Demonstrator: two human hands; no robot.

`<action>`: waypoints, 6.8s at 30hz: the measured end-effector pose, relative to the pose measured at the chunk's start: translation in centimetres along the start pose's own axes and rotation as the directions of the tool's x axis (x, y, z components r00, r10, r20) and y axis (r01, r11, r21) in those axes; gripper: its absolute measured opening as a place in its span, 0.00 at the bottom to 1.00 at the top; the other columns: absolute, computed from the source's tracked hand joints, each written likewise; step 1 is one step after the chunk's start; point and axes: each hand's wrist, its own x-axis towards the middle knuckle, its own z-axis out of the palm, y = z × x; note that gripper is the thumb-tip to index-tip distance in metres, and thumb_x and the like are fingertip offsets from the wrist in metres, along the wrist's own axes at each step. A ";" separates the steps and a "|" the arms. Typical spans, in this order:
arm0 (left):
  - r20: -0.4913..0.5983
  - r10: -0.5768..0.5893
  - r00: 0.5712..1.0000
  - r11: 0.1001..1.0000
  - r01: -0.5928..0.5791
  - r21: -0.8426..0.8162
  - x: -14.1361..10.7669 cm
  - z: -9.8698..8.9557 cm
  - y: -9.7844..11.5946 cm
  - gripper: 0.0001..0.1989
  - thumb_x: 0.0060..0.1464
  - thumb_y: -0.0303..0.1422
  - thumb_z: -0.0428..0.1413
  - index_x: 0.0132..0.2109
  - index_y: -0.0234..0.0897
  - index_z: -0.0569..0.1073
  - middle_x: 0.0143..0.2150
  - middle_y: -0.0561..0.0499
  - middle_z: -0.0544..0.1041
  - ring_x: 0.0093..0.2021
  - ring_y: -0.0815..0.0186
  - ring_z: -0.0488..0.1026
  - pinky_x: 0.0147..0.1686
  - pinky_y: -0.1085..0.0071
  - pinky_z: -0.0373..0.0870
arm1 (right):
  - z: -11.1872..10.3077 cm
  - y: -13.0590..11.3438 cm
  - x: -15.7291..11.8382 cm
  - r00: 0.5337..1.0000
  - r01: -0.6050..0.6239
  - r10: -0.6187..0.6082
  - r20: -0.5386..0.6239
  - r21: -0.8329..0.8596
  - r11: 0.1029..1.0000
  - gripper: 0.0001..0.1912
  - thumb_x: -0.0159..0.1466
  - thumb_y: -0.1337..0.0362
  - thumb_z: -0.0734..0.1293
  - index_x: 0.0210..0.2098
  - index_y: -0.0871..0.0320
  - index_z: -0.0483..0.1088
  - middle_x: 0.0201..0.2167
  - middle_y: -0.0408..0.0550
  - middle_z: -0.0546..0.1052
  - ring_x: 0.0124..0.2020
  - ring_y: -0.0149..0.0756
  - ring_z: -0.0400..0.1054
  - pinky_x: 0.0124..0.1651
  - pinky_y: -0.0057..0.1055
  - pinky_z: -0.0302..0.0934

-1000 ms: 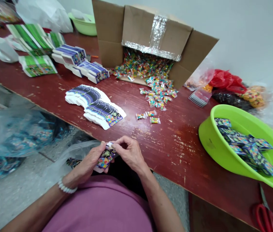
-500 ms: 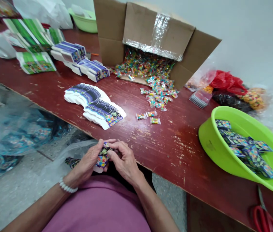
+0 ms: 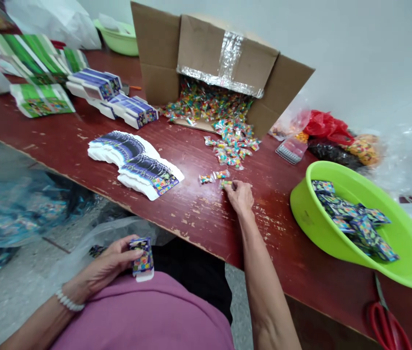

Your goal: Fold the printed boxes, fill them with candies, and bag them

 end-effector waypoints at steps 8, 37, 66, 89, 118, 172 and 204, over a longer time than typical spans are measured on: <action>0.073 -0.178 0.981 0.732 0.083 0.676 -0.7 -6.4 3.2 0.20 0.38 0.38 0.69 0.42 0.40 0.81 0.36 0.49 0.80 0.34 0.58 0.74 0.31 0.70 0.69 | -0.1 -1.1 -1.7 0.981 -0.182 0.117 0.152 0.547 0.817 0.26 0.47 0.46 0.75 0.36 0.60 0.74 0.29 0.49 0.79 0.27 0.35 0.70 0.29 0.30 0.62; 0.350 0.130 0.927 0.962 -0.203 0.181 -0.6 4.4 3.0 0.25 0.51 0.35 0.65 0.55 0.39 0.69 0.38 0.53 0.75 0.33 0.70 0.72 0.32 0.75 0.68 | -2.0 -10.5 -14.5 0.757 0.176 -0.555 0.345 0.710 0.681 0.09 0.65 0.64 0.67 0.41 0.54 0.79 0.35 0.46 0.75 0.36 0.34 0.69 0.40 0.32 0.63; 0.064 0.009 0.998 0.968 0.007 -0.252 -0.7 6.4 2.4 0.24 0.58 0.54 0.55 0.39 0.34 0.77 0.27 0.47 0.78 0.20 0.66 0.72 0.19 0.71 0.73 | 1.3 -10.9 -16.9 0.841 0.143 -0.501 0.201 0.812 0.566 0.07 0.66 0.59 0.69 0.36 0.53 0.80 0.35 0.47 0.81 0.36 0.37 0.74 0.43 0.34 0.66; -0.078 0.039 0.996 0.987 -0.051 -0.155 -0.4 6.8 1.4 0.29 0.57 0.57 0.54 0.41 0.33 0.80 0.30 0.47 0.80 0.25 0.67 0.72 0.23 0.73 0.71 | 2.5 -11.9 -17.0 0.844 -0.175 -0.301 0.443 0.759 0.627 0.12 0.59 0.55 0.73 0.29 0.58 0.76 0.25 0.45 0.78 0.23 0.32 0.69 0.28 0.28 0.64; -0.067 0.011 0.998 0.904 -0.038 -0.425 0.4 5.8 1.9 0.06 0.48 0.30 0.56 0.31 0.33 0.77 0.27 0.50 0.80 0.24 0.66 0.75 0.25 0.72 0.73 | 3.1 -10.4 -19.0 0.707 0.393 -0.677 0.206 0.681 0.618 0.22 0.60 0.56 0.74 0.52 0.52 0.70 0.53 0.53 0.76 0.55 0.46 0.68 0.57 0.44 0.62; 0.197 0.783 0.590 -0.367 0.183 0.912 6.0 3.0 8.8 0.29 0.62 0.48 0.52 0.64 0.37 0.68 0.55 0.36 0.72 0.49 0.45 0.67 0.45 0.52 0.61 | 8.7 -13.2 -5.1 0.994 -0.048 -0.021 0.106 0.609 0.792 0.20 0.51 0.51 0.74 0.36 0.56 0.70 0.36 0.48 0.75 0.36 0.41 0.69 0.40 0.36 0.63; 0.152 0.264 0.952 0.943 -0.288 0.165 0.9 6.8 5.4 0.16 0.51 0.40 0.66 0.37 0.31 0.77 0.32 0.48 0.80 0.31 0.66 0.77 0.34 0.71 0.73 | 0.8 -11.5 -14.3 0.825 -0.367 -0.275 0.494 0.838 0.404 0.15 0.59 0.52 0.73 0.31 0.57 0.74 0.22 0.41 0.75 0.20 0.28 0.65 0.24 0.25 0.62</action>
